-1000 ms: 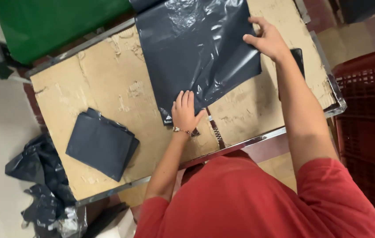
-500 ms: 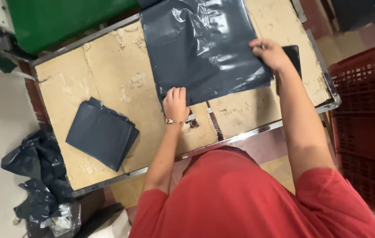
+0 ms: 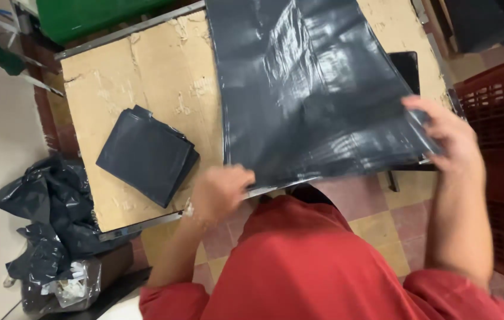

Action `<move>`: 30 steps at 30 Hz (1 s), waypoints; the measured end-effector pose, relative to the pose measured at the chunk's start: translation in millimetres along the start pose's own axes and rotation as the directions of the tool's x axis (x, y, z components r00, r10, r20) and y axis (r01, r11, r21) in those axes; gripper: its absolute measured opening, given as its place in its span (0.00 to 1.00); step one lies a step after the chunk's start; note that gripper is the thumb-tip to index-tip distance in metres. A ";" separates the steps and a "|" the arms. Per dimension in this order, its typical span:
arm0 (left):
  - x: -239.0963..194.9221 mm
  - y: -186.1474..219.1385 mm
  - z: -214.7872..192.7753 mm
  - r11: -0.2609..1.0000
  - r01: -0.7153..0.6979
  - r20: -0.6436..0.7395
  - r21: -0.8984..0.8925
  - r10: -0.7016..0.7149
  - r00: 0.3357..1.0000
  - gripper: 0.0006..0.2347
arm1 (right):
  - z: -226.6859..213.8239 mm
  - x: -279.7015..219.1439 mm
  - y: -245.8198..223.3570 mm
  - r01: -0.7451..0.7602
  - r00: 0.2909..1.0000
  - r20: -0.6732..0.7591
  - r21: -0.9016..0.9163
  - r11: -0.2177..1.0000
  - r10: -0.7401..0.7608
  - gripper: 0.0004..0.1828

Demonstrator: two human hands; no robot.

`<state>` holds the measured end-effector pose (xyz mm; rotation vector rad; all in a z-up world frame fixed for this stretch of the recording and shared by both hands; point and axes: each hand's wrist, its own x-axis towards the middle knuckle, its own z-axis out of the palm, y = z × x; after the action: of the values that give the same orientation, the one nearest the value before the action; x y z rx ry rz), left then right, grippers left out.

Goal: Folding and stacking plastic bags at a workstation and then preparing a drink at a desk.

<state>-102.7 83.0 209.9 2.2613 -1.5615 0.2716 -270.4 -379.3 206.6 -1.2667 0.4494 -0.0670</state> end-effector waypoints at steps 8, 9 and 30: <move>19.9 32.5 -133.7 0.606 -0.266 -0.060 -0.750 0.338 0.939 0.07 | 52.3 -136.0 -67.9 -0.092 0.940 -0.312 -0.617 0.781 -0.136 0.22; 32.7 22.5 -135.5 0.608 -0.267 -0.063 -0.747 0.336 0.940 0.07 | 49.1 -114.8 -76.8 -0.087 0.941 -0.307 -0.620 0.780 -0.139 0.22; 116.3 -336.2 299.4 0.256 0.862 0.028 -0.437 -0.954 0.297 0.10 | -46.5 613.6 100.8 0.323 0.842 0.030 -0.829 0.457 -0.539 0.14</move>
<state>235.9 -34.8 -86.1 2.2631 0.0915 -0.1017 252.3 -569.8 -75.0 -2.3195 0.3444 -0.5174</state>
